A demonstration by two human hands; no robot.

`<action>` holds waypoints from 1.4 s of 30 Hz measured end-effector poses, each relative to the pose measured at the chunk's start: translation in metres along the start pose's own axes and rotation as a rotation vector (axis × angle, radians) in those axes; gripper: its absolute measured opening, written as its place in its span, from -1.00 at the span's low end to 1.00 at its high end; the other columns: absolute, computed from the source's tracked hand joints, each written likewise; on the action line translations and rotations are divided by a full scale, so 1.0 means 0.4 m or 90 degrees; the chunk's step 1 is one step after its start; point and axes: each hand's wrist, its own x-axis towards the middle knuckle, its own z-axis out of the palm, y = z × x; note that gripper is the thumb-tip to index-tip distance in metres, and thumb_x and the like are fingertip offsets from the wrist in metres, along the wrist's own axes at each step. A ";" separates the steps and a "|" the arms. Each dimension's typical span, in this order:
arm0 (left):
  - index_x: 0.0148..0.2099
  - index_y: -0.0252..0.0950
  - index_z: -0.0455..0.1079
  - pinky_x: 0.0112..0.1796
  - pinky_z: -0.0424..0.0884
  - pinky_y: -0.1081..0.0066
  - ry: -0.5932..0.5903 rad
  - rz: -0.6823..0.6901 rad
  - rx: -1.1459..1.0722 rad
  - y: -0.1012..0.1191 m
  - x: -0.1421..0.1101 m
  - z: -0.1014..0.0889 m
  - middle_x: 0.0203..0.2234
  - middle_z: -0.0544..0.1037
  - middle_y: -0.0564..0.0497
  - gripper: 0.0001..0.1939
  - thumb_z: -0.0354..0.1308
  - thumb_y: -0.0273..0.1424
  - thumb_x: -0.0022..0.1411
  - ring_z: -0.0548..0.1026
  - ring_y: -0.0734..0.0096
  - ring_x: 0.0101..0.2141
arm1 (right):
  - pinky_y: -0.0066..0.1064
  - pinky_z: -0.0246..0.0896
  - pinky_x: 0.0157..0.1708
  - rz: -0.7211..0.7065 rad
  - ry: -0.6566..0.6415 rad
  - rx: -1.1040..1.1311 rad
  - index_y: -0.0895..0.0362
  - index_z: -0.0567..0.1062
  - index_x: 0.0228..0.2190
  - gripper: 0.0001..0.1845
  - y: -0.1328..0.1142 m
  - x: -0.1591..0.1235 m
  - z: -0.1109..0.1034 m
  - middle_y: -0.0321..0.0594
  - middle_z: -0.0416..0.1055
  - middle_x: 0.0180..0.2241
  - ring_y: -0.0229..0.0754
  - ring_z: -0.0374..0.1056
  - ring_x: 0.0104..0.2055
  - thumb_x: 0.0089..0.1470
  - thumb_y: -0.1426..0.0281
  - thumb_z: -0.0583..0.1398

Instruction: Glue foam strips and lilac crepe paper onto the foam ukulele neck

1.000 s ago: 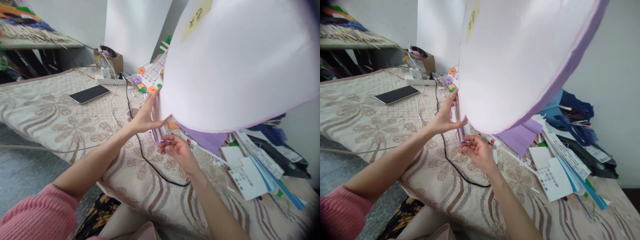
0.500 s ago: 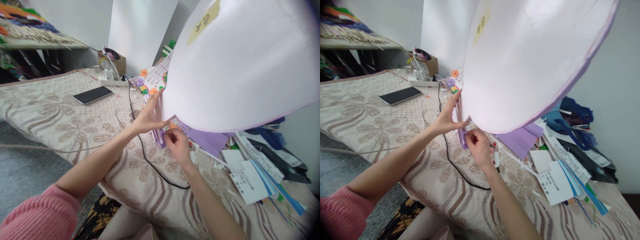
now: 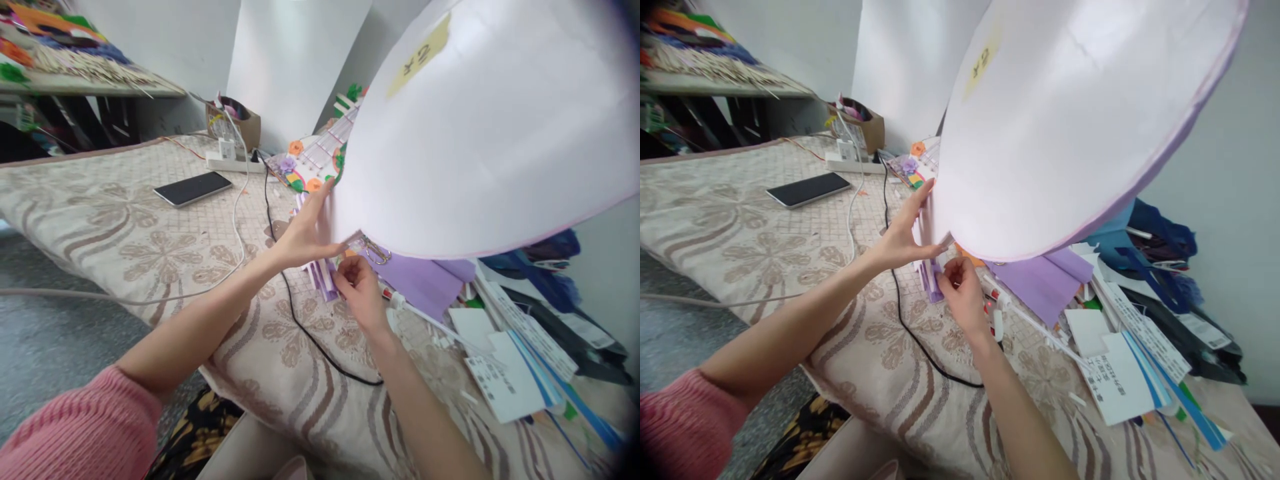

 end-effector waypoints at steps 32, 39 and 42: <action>0.39 -0.20 -0.05 0.21 0.16 -0.11 0.119 -0.225 0.033 -0.003 0.038 -0.004 0.32 0.18 -0.30 0.10 0.37 0.08 -0.03 0.24 -0.26 0.25 | -0.12 0.43 -0.07 -0.324 -0.057 -0.284 -0.02 0.40 0.07 -0.64 -0.099 -0.017 -0.043 -0.11 0.47 0.00 -0.04 0.43 -0.01 0.25 0.43 0.15; 0.36 -0.21 0.01 0.15 0.25 -0.10 0.125 -0.254 0.021 -0.001 0.045 0.003 0.23 0.31 -0.30 0.05 0.39 0.04 -0.03 0.32 -0.25 0.20 | -0.01 0.35 0.08 -0.243 -0.082 -0.169 -0.08 0.22 0.24 -0.44 -0.091 -0.026 -0.051 -0.04 0.33 0.19 0.02 0.35 0.15 0.26 0.32 0.18; 0.34 -0.21 0.05 0.13 0.29 -0.09 0.135 -0.261 0.011 -0.006 0.043 0.008 0.19 0.35 -0.29 0.02 0.40 0.03 -0.03 0.36 -0.23 0.17 | 0.04 0.28 0.16 -0.207 -0.102 -0.080 -0.10 0.10 0.30 -0.33 -0.087 -0.028 -0.055 -0.04 0.33 0.18 0.03 0.33 0.18 0.25 0.30 0.19</action>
